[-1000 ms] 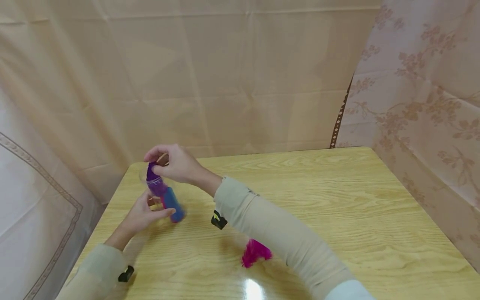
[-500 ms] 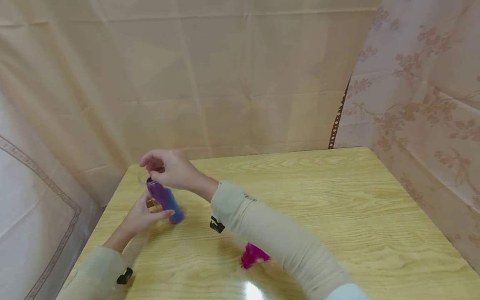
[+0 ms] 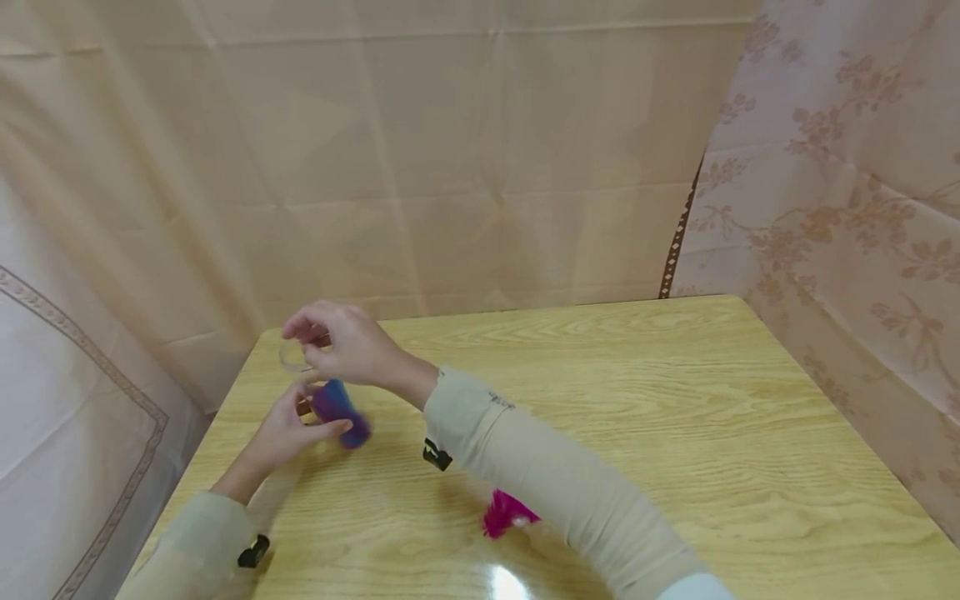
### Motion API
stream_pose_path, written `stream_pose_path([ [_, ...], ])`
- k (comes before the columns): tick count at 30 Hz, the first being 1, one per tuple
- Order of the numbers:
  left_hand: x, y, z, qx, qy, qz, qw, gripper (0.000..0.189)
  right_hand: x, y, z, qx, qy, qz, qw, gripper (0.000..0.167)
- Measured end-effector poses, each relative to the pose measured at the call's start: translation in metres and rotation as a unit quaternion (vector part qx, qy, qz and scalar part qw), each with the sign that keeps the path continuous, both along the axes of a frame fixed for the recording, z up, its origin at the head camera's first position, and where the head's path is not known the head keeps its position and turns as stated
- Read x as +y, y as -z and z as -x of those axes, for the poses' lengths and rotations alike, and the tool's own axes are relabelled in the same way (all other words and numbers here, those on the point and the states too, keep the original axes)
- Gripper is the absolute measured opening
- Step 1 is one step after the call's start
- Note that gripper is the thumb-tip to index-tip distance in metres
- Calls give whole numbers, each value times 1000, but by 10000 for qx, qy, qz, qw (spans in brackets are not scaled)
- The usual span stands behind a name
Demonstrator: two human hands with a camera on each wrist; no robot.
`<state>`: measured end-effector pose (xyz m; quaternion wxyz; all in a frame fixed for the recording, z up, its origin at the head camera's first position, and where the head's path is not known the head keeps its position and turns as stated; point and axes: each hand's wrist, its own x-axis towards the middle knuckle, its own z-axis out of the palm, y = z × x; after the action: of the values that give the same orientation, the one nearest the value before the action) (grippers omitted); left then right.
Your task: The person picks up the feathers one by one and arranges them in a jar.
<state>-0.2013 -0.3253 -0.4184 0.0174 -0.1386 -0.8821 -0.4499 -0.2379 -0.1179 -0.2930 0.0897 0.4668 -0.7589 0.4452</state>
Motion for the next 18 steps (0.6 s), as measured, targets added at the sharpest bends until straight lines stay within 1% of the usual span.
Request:
stream_pose_path([
  [2, 1, 0, 0, 25, 41, 1, 10000, 79, 2, 0, -1, 16, 2, 0, 10000, 22],
  [6, 3, 0, 1, 103, 8, 122, 9999, 79, 4, 0, -1, 44, -49, 57, 10000, 22],
  [12, 3, -2, 1, -8, -10, 149, 9999, 80, 5, 1, -2, 84, 23, 66, 9999, 21],
  [18, 1, -1, 4, 127, 137, 278, 9994, 80, 5, 3, -3, 94, 43, -9, 9999, 20],
])
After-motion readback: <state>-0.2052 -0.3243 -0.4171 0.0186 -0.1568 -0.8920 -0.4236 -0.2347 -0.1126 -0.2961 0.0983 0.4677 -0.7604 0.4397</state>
